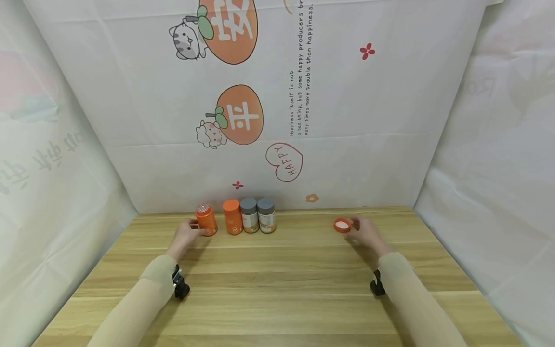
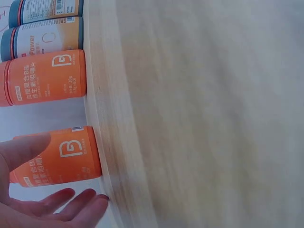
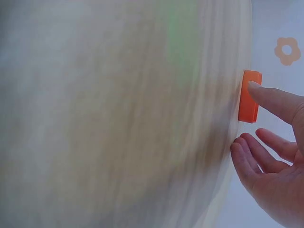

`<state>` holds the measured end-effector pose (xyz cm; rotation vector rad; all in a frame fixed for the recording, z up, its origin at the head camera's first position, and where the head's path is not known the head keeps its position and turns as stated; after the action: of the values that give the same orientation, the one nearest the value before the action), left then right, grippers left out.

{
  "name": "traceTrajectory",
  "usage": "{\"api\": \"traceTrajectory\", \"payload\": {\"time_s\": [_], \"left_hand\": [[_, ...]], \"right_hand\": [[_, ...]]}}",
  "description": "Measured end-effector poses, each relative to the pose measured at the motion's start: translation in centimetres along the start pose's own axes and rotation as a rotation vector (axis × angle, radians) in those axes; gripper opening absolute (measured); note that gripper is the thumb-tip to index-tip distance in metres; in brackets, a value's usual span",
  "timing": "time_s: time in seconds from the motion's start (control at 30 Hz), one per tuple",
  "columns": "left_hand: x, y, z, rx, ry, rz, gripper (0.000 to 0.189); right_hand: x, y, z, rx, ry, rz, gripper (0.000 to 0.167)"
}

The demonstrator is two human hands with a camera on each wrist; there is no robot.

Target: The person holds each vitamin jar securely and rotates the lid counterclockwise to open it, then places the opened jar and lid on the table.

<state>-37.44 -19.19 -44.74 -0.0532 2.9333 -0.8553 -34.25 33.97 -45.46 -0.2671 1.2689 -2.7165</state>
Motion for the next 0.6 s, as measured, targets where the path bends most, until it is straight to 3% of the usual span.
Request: {"api": "traceTrajectory", "payload": {"time_s": [0.33,0.6], "left_hand": [[-1.4,-0.2,-0.1,0.123,0.027,0.035,0.063],[-2.4,0.0,-0.4,0.17,0.067,0.062,0.061]], "right_hand": [[-1.1,-0.2,0.2,-0.073,0.048,0.049,0.066],[-2.0,0.0,0.7,-0.179,0.011,0.08,0.061]]}}
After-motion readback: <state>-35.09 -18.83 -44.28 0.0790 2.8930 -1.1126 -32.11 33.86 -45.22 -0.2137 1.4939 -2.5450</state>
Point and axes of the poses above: each hand's wrist, its own x-axis towards the middle knuckle, its own y-axis out of the palm, z = x × y, the point moved 2 cm from there along x, towards the middle knuckle, and after that the axes turned 5 degrees about z, right-handed, at the moved point
